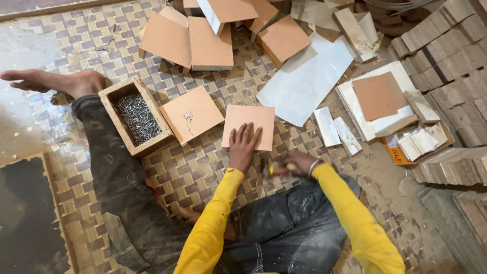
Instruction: The person sits on the floor and assembles small wooden boxes by placing nails into pre-drilled holes and hammering them in. They handle multiple wooden panels and small wooden blocks, using a hammer to secure the pieces together.
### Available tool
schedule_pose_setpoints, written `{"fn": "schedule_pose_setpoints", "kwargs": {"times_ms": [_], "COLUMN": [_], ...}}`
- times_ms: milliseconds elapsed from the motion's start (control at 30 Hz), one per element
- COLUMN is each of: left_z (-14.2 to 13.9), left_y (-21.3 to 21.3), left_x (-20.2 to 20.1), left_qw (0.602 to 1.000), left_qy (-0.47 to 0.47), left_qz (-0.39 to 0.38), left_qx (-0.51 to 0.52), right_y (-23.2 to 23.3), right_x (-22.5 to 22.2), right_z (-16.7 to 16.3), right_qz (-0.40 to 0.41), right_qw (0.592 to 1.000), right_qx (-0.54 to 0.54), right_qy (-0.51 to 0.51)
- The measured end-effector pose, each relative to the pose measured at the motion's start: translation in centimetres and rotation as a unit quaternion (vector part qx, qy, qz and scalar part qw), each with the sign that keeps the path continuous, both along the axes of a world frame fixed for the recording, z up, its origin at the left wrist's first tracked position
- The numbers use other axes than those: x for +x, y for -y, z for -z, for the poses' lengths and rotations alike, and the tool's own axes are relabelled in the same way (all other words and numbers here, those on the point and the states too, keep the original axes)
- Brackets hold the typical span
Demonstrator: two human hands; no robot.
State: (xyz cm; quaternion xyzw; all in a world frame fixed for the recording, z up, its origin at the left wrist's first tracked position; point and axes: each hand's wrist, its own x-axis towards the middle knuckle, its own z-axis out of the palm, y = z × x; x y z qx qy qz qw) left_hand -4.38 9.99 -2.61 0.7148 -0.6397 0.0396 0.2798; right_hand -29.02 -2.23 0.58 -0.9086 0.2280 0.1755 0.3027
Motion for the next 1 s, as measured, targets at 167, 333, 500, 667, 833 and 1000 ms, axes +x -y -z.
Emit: {"fn": "schedule_pose_setpoints", "kwargs": {"times_ms": [167, 333, 500, 667, 833, 1000], "left_z": [0.7, 0.8, 0.0, -0.1, 0.4, 1.2], "left_y": [0.3, 0.5, 0.6, 0.3, 0.3, 0.9], "left_x": [-0.2, -0.4, -0.2, -0.3, -0.6, -1.5], "left_qw": [1.000, 1.000, 1.000, 0.999, 1.000, 1.000], "left_qy": [-0.008, -0.007, -0.012, -0.042, -0.003, 0.005], "left_qz": [-0.006, -0.003, 0.002, 0.005, -0.010, -0.010], "left_qx": [0.005, 0.019, 0.020, -0.008, -0.009, 0.010], "right_y": [3.2, 3.9, 1.1, -2.6, -5.8, -4.4], "right_x": [2.5, 8.3, 10.0, 6.2, 5.8, 9.7], "right_z": [0.3, 0.2, 1.6, 4.0, 6.6, 6.6], "right_qz": [0.294, 0.427, 0.352, 0.444, 0.427, 0.411], "right_qw": [0.949, 0.895, 0.896, 0.880, 0.874, 0.861], "right_qx": [-0.085, -0.116, -0.239, -0.166, -0.206, -0.203], "right_qy": [0.074, -0.048, 0.128, 0.023, 0.110, 0.221]}}
